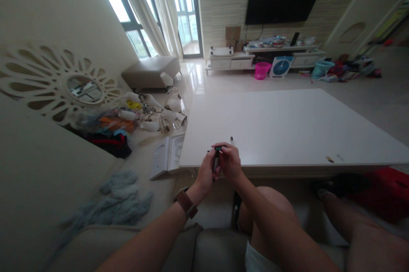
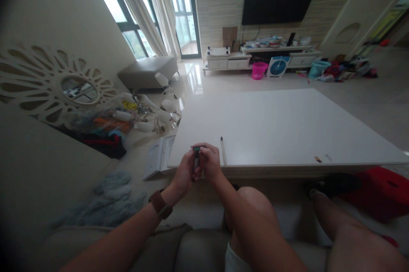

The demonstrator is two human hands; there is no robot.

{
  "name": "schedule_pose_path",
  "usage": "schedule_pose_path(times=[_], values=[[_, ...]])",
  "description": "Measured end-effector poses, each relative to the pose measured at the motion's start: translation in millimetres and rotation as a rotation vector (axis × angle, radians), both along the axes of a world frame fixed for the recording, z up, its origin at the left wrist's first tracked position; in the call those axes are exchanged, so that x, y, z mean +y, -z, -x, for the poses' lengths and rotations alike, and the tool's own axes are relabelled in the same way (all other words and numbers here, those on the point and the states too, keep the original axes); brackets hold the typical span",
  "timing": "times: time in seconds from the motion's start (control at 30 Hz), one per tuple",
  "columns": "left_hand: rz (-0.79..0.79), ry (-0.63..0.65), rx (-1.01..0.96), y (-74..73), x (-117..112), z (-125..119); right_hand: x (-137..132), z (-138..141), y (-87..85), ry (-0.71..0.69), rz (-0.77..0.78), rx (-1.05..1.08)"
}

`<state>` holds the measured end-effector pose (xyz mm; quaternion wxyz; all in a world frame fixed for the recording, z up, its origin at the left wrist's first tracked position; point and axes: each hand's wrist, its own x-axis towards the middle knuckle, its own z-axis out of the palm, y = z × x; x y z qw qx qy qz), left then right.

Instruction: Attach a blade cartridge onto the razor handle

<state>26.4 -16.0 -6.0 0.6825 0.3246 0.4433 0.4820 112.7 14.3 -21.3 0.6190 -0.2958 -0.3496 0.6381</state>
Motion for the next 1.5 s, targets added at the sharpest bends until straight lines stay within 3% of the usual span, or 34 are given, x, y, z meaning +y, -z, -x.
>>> schedule_pose_path(times=[0.23,0.4,1.5], values=[[0.104,0.084,-0.143,-5.7,0,2,0,1,-4.5,0.021,0.025,0.001],[0.136,0.115,-0.204,-6.1,1,3,0,0,1.6,-0.019,0.054,-0.052],[0.190,0.109,-0.227,-9.9,-2,2,1,2,4.4,0.026,0.014,-0.143]])
